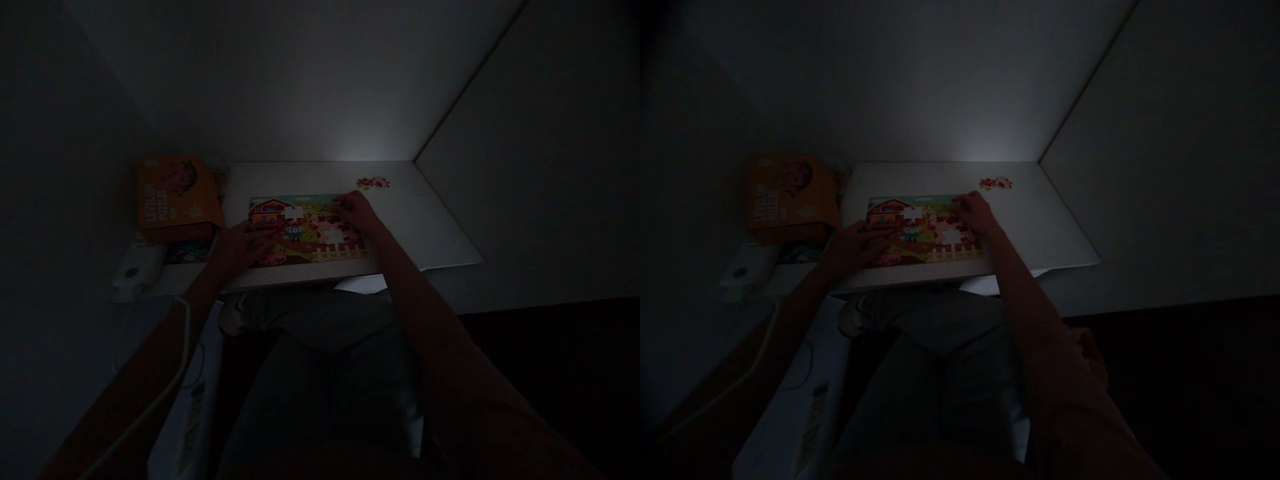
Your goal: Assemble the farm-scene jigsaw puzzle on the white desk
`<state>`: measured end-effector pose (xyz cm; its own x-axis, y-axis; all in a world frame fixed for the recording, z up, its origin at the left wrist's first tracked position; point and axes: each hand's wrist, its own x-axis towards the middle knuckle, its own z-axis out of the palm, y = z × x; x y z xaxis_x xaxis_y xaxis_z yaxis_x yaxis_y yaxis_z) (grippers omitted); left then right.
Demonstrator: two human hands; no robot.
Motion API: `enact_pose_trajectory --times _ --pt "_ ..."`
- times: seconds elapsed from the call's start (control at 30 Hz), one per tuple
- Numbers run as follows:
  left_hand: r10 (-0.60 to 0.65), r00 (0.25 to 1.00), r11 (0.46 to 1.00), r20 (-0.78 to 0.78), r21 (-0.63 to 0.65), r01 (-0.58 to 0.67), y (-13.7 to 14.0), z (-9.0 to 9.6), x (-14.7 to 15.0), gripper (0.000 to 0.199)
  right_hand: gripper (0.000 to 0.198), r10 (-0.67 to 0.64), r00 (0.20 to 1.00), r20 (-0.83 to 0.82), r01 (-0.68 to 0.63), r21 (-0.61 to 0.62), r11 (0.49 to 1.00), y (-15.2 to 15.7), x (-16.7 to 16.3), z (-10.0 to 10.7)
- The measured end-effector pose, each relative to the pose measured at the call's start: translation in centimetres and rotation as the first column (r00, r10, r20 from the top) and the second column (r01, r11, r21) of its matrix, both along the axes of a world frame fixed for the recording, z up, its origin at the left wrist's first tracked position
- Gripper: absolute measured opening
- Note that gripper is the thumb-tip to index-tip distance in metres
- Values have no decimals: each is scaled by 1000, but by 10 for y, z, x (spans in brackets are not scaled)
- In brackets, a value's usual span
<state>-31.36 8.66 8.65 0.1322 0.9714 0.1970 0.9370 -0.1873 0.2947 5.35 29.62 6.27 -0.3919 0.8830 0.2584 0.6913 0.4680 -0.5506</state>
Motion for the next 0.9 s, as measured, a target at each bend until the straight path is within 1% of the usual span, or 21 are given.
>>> enact_pose_trajectory --times 0.07,0.13,0.27,0.43,0.6,0.73,0.9 --pt "3 1000 1000 -6 -5 -3 -1 0 1 52 44 68 998 10 -68 10 998 -2 8 -3" --pt "8 1000 1000 -16 -4 -8 -1 0 1 50 44 92 996 21 -92 22 996 -4 13 -4" --pt "6 1000 1000 -17 1 -6 0 -1 1 50 46 65 996 59 -67 30 997 -4 12 -6" --pt "21 999 1000 -41 -21 -22 1 1 1 52 48 39 988 147 -46 42 998 -3 5 -5" --pt "-3 1000 1000 -24 -28 2 1 1 0 54 51 37 970 238 -42 14 999 -7 1 1" --pt "5 1000 1000 -24 -23 -6 1 -1 -1 53 47 15 955 297 -16 -1 1000 -11 -4 9" --pt "21 1000 1000 -11 -21 -21 0 1 3 51 46 40 935 351 -41 -6 999 -17 -7 20"
